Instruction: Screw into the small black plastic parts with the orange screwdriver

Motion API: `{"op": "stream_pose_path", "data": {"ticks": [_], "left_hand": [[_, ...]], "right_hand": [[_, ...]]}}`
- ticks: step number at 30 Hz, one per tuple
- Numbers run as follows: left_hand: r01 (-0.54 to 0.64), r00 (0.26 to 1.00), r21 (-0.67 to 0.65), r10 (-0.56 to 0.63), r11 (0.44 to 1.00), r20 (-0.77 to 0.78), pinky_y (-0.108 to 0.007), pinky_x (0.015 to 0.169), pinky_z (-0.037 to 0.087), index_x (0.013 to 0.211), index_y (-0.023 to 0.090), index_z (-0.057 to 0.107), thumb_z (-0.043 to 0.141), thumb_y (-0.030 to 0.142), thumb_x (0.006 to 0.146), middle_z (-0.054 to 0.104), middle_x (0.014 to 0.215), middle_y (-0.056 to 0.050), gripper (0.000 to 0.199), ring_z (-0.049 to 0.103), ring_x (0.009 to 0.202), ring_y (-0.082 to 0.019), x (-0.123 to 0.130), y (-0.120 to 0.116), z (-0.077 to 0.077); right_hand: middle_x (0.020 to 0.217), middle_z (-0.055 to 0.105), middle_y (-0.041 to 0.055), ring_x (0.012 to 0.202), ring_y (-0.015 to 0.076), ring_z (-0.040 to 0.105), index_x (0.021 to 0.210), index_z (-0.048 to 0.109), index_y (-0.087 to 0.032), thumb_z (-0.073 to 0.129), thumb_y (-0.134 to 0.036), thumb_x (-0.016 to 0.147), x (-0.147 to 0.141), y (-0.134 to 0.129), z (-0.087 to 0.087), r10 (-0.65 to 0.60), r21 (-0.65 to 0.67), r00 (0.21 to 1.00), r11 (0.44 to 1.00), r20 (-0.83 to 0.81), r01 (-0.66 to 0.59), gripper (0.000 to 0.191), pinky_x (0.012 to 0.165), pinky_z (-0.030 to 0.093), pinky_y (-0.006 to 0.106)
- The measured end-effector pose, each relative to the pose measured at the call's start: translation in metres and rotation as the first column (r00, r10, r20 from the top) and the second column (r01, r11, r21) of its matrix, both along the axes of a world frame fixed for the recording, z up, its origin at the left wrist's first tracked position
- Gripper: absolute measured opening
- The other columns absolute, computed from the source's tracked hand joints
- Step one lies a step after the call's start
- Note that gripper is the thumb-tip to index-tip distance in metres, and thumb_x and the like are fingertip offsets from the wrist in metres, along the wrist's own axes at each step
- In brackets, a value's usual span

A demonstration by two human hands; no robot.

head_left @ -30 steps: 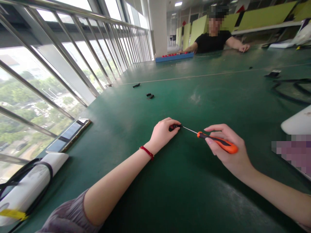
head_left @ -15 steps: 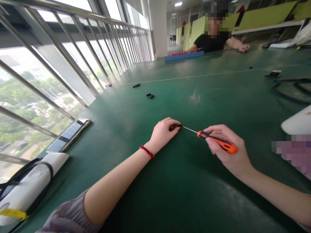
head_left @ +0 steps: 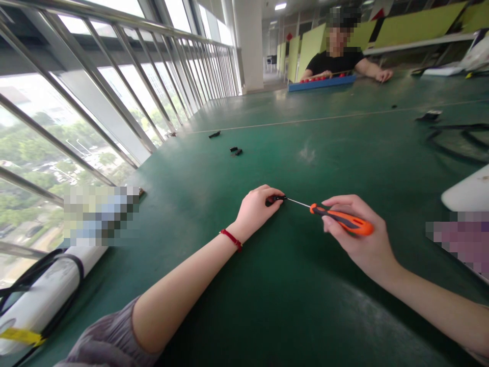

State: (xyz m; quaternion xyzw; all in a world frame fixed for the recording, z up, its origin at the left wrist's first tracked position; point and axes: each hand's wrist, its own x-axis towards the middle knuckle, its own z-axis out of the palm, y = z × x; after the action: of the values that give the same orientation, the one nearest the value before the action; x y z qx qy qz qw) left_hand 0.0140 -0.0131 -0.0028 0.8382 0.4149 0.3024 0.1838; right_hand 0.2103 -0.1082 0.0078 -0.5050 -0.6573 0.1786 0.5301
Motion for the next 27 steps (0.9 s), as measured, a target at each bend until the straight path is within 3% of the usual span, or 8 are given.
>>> {"op": "stream_pose_path", "data": {"ticks": [4,11,18,22,25,27], "left_hand": [[-0.002,1.000,0.004,0.002,1.000,0.002,-0.025,0.074,0.051,0.097,0.020,0.068,0.056,0.023,0.084,0.066,0.092,-0.002,0.019,0.061,0.080,-0.013,-0.0003,0.0002,-0.0007],[0.004,1.000,-0.003,-0.004,1.000,0.010,-0.025,0.074,0.052,0.098,0.020,0.068,0.056,0.024,0.084,0.066,0.094,-0.002,0.019,0.061,0.081,-0.013,-0.0005,0.0002,-0.0007],[-0.004,1.000,0.003,0.004,1.000,-0.004,-0.025,0.073,0.052,0.097,0.020,0.068,0.056,0.023,0.084,0.066,0.092,-0.002,0.019,0.061,0.079,-0.013,0.0000,-0.0003,-0.0003],[0.001,1.000,0.005,-0.001,1.000,0.005,-0.025,0.073,0.052,0.097,0.020,0.068,0.056,0.023,0.084,0.065,0.092,-0.002,0.019,0.060,0.079,-0.013,-0.0001,0.0003,-0.0006],[0.000,1.000,0.003,0.000,1.000,0.003,-0.025,0.073,0.052,0.097,0.020,0.068,0.056,0.023,0.084,0.065,0.092,-0.002,0.019,0.060,0.079,-0.013,-0.0002,0.0001,-0.0005],[-0.004,1.000,0.001,0.004,1.000,-0.001,-0.025,0.073,0.052,0.097,0.020,0.068,0.056,0.024,0.084,0.065,0.092,-0.002,0.019,0.061,0.079,-0.013,-0.0002,-0.0003,-0.0003]], "right_hand": [[0.083,0.059,0.0013,0.076,0.0162,0.062,0.100,0.054,-0.023,0.062,-0.020,0.076,0.0009,0.0016,-0.0010,-0.013,0.067,1.000,0.998,-0.025,0.015,0.026,0.069,0.052,0.030],[0.056,0.055,-0.0034,0.047,0.0126,0.054,0.088,0.056,-0.023,0.058,-0.026,0.081,0.0013,-0.0019,0.0010,0.041,-0.089,0.999,0.995,0.024,-0.039,0.008,0.047,0.045,0.026],[0.086,0.060,0.0020,0.071,0.0159,0.062,0.099,0.054,-0.023,0.062,-0.019,0.075,0.0009,0.0014,-0.0024,-0.024,0.055,0.999,0.998,-0.039,0.026,0.025,0.067,0.053,0.032],[0.072,0.059,-0.0011,0.064,0.0150,0.061,0.099,0.053,-0.023,0.060,-0.021,0.078,0.0013,0.0007,-0.0003,0.070,-0.044,0.998,0.997,-0.003,-0.070,0.023,0.056,0.050,0.027],[0.063,0.060,-0.0022,0.051,0.0125,0.057,0.091,0.055,-0.022,0.058,-0.025,0.080,0.0007,-0.0012,0.0011,0.081,-0.113,0.997,0.990,0.010,-0.080,0.012,0.046,0.045,0.025],[0.062,0.060,-0.0025,0.049,0.0121,0.056,0.090,0.056,-0.022,0.058,-0.026,0.080,0.0004,-0.0016,0.0006,0.070,-0.108,0.998,0.992,-0.008,-0.071,0.010,0.047,0.046,0.025]]}}
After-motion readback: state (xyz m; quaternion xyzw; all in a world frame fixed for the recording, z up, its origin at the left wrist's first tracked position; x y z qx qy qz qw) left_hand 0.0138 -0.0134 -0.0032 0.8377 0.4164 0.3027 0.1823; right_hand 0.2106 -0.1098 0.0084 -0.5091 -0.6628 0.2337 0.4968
